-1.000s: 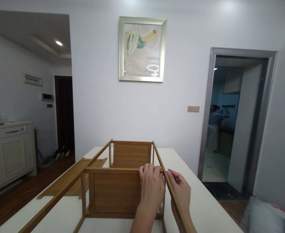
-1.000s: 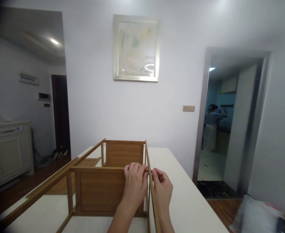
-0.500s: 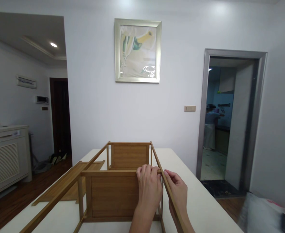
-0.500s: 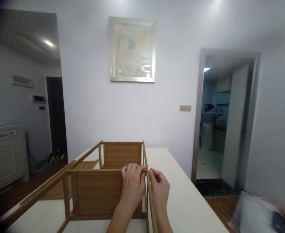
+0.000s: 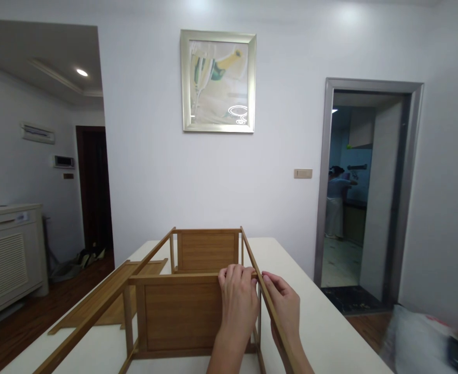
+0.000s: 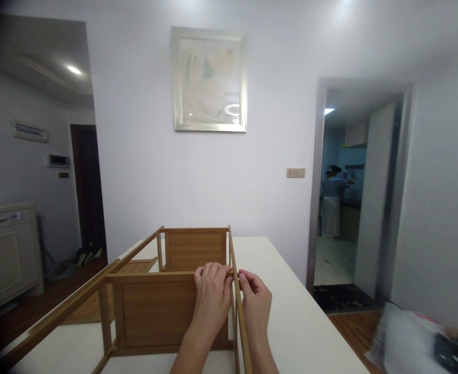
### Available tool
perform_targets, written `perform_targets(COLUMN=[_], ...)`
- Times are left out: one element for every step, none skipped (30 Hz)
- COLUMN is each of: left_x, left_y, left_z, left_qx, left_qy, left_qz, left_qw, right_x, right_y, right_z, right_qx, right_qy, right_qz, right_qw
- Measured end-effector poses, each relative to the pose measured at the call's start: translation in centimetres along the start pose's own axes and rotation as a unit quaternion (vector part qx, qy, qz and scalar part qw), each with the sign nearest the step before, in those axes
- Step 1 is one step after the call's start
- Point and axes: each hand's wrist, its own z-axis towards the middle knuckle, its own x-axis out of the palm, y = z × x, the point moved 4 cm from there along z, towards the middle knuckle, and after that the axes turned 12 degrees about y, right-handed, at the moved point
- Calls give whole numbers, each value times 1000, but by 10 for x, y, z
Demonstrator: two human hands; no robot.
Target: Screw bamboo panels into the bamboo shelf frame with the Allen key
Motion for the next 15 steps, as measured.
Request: perform_targets(left_x=[0,0,0,0,0,0,-1,-1,-1,-1,-1,-1,-1,-1,0], left_y=[0,1,1,1,1,1,1,1,1,0,0,0,0,1,1], left_z=[0,0,0,0,0,0,0,0,0,0,0,0,0,0,0], left_qx=[0,-1,-1,0,0,0,0,1,2,3,4,4,5,5,7], left_qy=[1,2,2,3,2,2,1,1,0,-1,-3,-5,-7,-8,-9], left_qz=[0,0,2,4,7,12,18,23,26,27,28,28,28,27,26], left_qw=[1000,1000,1000,1000,1000,1000,1000,1000,1000,1000,1000,1000,1000,1000,1000], right_x=[1,1,2,3,3,4,4,4,4,5,5,5,5,6,6], right_y=[3,7,10,13,16,17,18,19,19,18,17,15,14,12,11], right_z=[-1,-1,-2,-2,-3,-3,-3,-3,-3,-3,-2,-2,-1,0,0], right_qx=[1,3,5,7,9,11,12,12,11,9,7,5,2,0,-2], right_qy=[1,3,5,6,9,11,13,15,18,22,26,29,31,34,36], right_qz=[1,1,0,0,-1,-2,-4,-6,-9,-12,-15,-18,-22,-26,-34], right_qw=[1000,1000,1000,1000,1000,1000,1000,1000,1000,1000,1000,999,999,999,999])
